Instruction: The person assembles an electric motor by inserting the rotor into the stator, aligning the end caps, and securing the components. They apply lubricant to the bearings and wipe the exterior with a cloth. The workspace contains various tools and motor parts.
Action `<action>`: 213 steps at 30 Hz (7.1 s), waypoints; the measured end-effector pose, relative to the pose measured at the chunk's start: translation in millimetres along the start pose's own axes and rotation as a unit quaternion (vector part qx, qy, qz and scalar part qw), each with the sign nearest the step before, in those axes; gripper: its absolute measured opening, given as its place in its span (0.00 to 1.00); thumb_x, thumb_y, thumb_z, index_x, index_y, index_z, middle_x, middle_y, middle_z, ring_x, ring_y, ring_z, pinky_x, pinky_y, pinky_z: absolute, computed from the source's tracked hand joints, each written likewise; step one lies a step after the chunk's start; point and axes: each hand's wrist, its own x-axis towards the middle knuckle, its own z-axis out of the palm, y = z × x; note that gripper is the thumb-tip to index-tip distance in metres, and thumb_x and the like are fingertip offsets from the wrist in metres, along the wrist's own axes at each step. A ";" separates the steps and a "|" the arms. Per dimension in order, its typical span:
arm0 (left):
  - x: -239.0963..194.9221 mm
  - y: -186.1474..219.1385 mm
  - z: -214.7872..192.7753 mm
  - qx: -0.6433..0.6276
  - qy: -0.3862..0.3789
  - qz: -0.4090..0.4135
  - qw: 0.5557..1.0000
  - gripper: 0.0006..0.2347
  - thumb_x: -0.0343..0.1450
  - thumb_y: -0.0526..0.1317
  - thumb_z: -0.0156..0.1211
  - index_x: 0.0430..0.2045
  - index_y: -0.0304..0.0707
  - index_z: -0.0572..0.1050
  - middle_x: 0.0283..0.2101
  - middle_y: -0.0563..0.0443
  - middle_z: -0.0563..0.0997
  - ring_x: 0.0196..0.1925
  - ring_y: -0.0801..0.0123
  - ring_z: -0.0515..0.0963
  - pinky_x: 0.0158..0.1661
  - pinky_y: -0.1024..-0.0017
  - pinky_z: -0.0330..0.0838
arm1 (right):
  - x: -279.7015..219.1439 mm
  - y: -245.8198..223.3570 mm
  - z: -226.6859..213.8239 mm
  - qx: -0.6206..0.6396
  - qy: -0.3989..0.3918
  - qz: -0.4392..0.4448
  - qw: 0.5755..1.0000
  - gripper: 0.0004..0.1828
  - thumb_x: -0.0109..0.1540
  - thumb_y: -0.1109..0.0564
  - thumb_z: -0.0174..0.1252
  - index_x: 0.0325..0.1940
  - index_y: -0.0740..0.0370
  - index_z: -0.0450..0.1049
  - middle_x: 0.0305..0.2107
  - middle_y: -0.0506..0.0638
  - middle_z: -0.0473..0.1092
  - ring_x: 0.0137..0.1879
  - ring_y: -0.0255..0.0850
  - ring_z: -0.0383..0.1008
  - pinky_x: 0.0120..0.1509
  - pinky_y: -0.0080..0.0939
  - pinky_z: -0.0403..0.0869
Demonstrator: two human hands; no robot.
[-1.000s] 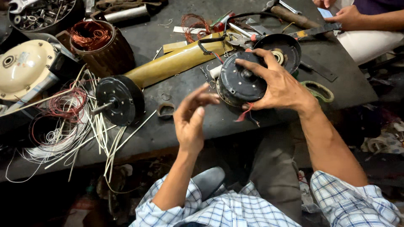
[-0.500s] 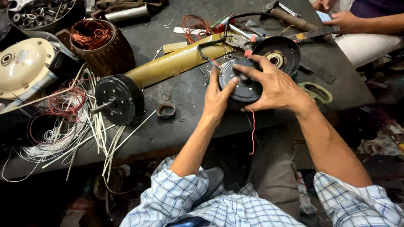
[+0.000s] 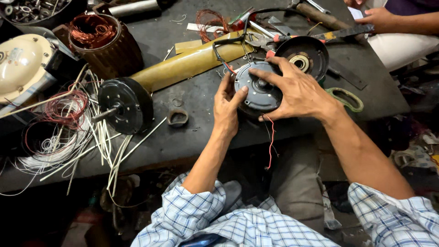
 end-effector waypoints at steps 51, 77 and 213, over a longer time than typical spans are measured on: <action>-58.5 31.1 22.7 -0.067 0.000 0.027 0.997 0.31 0.76 0.50 0.59 0.73 0.38 0.56 0.64 0.37 0.74 0.63 0.60 0.75 0.64 0.62 0.69 | -110.0 -71.5 61.9 0.390 0.281 0.175 0.859 0.51 0.50 0.57 0.76 0.75 0.60 0.63 0.55 0.49 0.60 0.61 0.39 0.68 0.64 0.39 0.78; -48.8 51.6 -2.9 -0.220 0.133 -0.040 0.966 0.20 0.77 0.49 0.49 0.58 0.34 0.71 0.50 0.40 0.81 0.50 0.59 0.82 0.54 0.62 0.76 | -91.0 -83.8 80.9 0.020 0.352 -0.057 0.934 0.37 0.50 0.67 0.71 0.62 0.55 0.71 0.51 0.53 0.64 0.58 0.52 0.67 0.63 0.53 0.69; -73.5 51.0 -8.8 -0.300 -0.025 -0.139 0.943 0.43 0.67 0.50 0.64 0.77 0.47 0.46 0.68 0.43 0.69 0.67 0.55 0.72 0.67 0.54 0.65 | 1.0 -0.9 65.9 -0.314 0.155 0.105 0.931 0.16 0.57 0.48 0.69 0.43 0.59 0.80 0.64 0.54 0.68 0.70 0.51 0.64 0.67 0.54 0.67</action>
